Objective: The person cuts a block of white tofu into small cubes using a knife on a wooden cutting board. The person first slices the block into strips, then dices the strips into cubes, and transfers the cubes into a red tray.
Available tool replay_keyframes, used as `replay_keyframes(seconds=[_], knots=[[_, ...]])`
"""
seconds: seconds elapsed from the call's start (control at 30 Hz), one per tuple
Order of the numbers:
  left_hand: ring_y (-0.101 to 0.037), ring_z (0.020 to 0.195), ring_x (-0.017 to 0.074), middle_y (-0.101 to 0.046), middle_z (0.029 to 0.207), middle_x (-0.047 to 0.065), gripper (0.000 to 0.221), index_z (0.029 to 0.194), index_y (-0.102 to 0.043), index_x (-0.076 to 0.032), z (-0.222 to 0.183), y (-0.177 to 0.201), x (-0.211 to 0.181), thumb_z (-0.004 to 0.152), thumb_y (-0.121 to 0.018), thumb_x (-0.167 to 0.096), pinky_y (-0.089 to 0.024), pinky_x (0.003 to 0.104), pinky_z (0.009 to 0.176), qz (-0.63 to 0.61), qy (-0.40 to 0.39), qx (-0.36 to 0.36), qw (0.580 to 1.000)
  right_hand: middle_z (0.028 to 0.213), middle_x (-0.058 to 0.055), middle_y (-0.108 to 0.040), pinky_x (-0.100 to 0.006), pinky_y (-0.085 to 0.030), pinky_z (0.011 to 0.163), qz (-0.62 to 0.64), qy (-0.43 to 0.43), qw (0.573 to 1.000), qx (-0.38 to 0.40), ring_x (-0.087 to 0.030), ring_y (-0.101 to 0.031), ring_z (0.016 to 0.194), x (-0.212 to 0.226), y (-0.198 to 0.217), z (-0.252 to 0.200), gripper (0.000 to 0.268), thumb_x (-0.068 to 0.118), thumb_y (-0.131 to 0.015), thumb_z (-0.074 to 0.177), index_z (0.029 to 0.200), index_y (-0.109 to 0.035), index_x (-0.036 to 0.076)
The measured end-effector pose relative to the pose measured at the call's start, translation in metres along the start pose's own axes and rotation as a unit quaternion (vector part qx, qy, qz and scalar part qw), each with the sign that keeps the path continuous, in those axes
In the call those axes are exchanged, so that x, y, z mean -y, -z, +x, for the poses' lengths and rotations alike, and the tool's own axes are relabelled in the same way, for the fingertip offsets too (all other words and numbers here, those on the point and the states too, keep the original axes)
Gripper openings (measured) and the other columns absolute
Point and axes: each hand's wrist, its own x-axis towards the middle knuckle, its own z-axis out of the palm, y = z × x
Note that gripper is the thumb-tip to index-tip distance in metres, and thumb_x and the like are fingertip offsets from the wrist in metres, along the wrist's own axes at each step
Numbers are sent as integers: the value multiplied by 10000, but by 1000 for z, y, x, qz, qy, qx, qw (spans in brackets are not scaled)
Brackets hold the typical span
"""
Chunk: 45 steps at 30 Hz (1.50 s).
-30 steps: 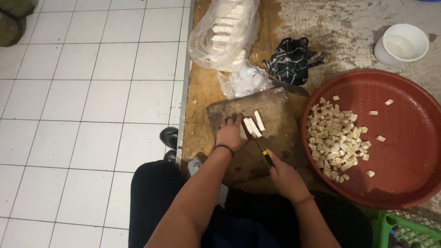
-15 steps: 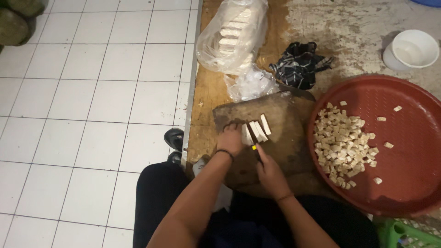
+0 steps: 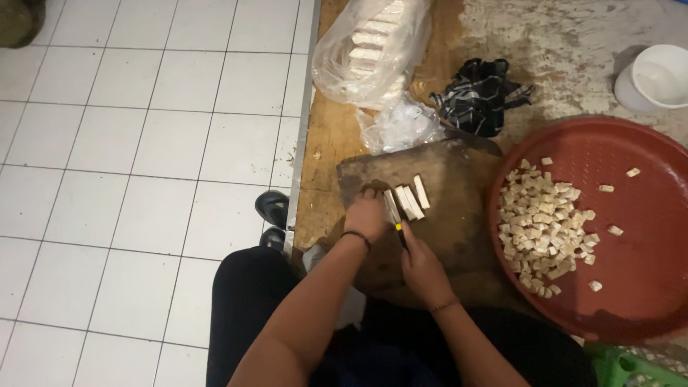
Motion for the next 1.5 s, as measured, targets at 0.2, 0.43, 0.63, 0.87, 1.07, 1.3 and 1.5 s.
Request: replay_keyframes(seconds=[0.2,0.43,0.63,0.87,1.07,1.3,1.5], knots=[[-593,1166,402,-613,1263,180,589,1243,-607,-32,-1,4,-2,737,-806,-258,-551,443,922,-2,10,6,1000,1017,-266,-639,-503,-517,795,-23,-26,999,4,-452,-629,921,6,-5,-2,691,56,-600,884,1540,-403,148],[-591,1152,401,-611,1224,186,549,1204,-616,-30,-1,7,-2,752,-796,-283,-541,444,932,-4,-6,15,1000,1023,-257,-640,-513,-517,819,-44,-43,998,23,-451,-630,937,6,-5,0,674,87,-587,917,1557,-389,165],[-586,1162,407,-608,1236,185,539,1205,-612,-26,0,1,0,761,-787,-276,-542,442,922,-2,-1,14,1000,1059,-248,-643,-510,-523,819,-52,-64,996,41,-446,-636,951,14,-1,0,665,115,-563,930,1562,-378,206],[-570,1184,403,-601,1238,189,617,1229,-591,-13,2,-1,2,725,-820,-286,-525,426,955,17,-4,41,999,1038,-242,-652,-513,-522,815,-58,-44,997,32,-445,-641,935,14,0,3,639,109,-551,935,1551,-400,194],[-569,1205,399,-604,1255,191,625,1239,-595,-7,1,-2,2,725,-836,-268,-521,419,970,9,1,24,1000,1015,-241,-658,-518,-519,796,-62,-41,997,36,-445,-638,912,11,0,3,632,106,-552,931,1542,-412,182],[-587,1171,390,-614,1230,191,592,1223,-597,5,3,-1,1,744,-823,-259,-530,414,948,36,-12,26,999,1004,-255,-658,-525,-515,793,-53,-32,997,40,-451,-636,915,11,0,8,620,100,-537,943,1544,-400,172],[-599,1155,392,-629,1205,184,485,1169,-620,-11,3,-7,3,782,-788,-249,-542,426,928,24,-8,6,1000,1015,-301,-655,-551,-498,814,-43,-23,998,47,-485,-625,931,7,-5,23,620,73,-522,931,1539,-412,119]])
